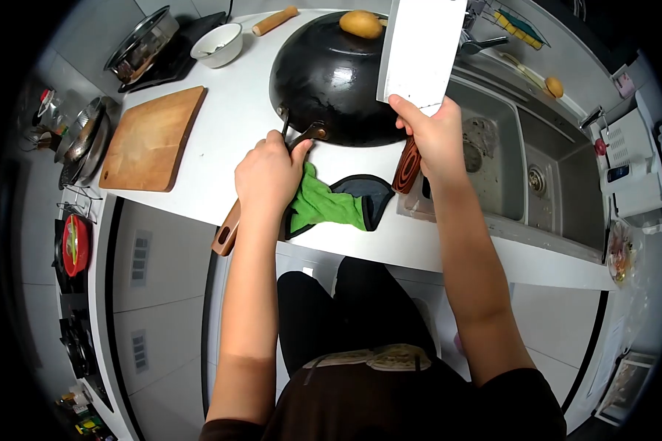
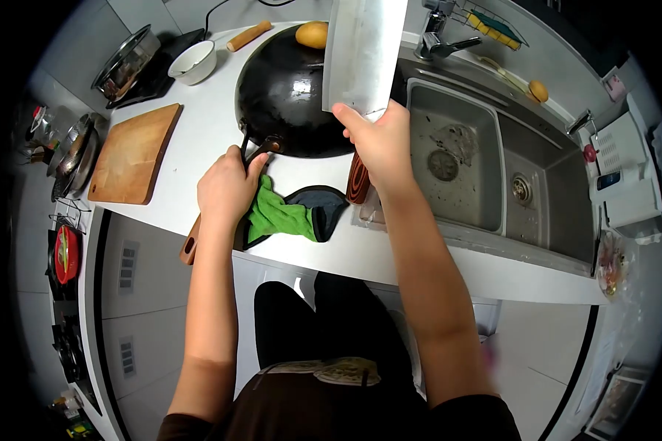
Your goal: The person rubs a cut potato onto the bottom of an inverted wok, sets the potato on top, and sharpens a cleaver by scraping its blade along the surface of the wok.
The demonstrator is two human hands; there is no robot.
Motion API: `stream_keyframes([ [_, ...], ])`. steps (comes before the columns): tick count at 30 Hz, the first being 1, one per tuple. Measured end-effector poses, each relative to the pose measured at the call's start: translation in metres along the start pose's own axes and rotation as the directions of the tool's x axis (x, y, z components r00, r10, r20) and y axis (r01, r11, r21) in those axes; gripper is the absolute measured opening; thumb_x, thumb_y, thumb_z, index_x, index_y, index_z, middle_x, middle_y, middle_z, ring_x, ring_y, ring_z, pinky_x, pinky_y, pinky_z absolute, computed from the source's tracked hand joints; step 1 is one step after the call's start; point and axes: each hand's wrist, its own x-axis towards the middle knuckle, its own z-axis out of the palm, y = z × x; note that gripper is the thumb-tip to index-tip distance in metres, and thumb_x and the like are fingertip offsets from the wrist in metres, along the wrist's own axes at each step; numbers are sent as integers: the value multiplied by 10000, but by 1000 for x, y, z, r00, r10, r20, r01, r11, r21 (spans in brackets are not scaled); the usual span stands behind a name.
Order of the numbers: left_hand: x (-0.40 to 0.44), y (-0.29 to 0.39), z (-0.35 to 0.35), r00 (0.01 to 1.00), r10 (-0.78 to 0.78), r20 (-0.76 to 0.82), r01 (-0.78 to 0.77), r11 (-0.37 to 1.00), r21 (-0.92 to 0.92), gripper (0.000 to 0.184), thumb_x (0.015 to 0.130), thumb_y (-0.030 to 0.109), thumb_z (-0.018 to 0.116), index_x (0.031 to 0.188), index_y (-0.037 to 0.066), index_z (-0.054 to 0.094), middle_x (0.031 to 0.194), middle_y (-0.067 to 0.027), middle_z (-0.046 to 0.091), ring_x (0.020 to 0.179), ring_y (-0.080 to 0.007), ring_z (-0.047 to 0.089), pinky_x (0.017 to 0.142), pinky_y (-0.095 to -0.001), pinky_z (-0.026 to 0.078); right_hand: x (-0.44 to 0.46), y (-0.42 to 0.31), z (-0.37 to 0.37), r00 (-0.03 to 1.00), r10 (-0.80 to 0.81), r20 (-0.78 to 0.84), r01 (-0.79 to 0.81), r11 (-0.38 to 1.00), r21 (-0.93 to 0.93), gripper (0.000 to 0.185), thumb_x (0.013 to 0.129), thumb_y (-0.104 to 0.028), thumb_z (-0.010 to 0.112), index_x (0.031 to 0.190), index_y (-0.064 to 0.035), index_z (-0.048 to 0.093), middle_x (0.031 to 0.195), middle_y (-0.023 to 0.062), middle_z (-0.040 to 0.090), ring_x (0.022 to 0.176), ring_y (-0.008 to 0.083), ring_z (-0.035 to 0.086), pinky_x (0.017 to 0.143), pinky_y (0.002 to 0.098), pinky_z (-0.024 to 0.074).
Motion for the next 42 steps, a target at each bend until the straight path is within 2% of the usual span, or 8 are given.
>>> stream_keyframes([
  [10,3,-7,4,998,59,9,-58,996,-71,506,919,486,545,918,-19,580,863,-202,662,827,-369,646,725,-440,510,-7,-3,8,998,11,64,-10,1000,-11,171,842,-88,710,929,21,611,751,19,594,593,66,491,599,231,432],
  [19,-13,-27,-3,959,232,-160,-253,960,-124,351,881,290,651,966,-32,541,913,-213,617,840,-383,604,745,-448,488,1,1,-2,1000,8,-4,-8,1000,9,205,827,-91,715,952,18,595,795,41,624,608,78,519,571,243,450],
  [29,-8,-45,-23,957,244,158,-224,966,-131,328,759,166,642,968,-74,563,895,-246,630,817,-365,619,763,-409,487,-1,-10,-2,1000,-7,13,7,1000,17,179,840,-81,711,945,18,605,765,20,600,593,70,497,574,237,435],
  [32,-5,-39,-35,920,238,311,-123,930,-347,337,768,205,663,934,-80,590,812,-203,648,770,-342,639,718,-418,499,-1,-18,-7,998,-54,9,54,996,74,175,841,-79,710,938,22,605,756,23,599,589,76,498,570,239,433],
  [36,-8,-21,-47,800,324,505,135,723,-678,267,803,207,659,895,-37,599,754,-76,602,664,-189,573,618,-324,476,1,-22,-20,995,-90,-33,92,993,76,165,832,-75,709,933,18,616,763,40,632,579,85,534,539,245,444],
  [38,-13,-10,-51,666,404,628,545,311,-778,190,805,187,664,851,27,572,728,-53,568,629,-152,532,577,-299,449,1,-27,-26,995,-89,-48,93,992,80,169,833,-81,709,934,19,616,766,41,633,583,85,536,538,244,444],
  [40,-24,5,-42,611,497,616,704,15,-710,352,857,411,563,780,81,468,674,-9,439,550,-112,395,477,-241,322,1,-32,-32,994,-89,-67,95,992,84,173,834,-87,710,934,19,616,769,42,635,587,84,539,537,243,444],
  [42,-24,12,-17,515,755,405,802,-258,-539,468,884,515,492,711,89,405,630,-1,366,512,-111,331,445,-241,267,1,-35,-40,994,-79,-71,84,993,80,184,835,-104,714,935,17,617,769,40,632,597,83,541,532,242,439],
])
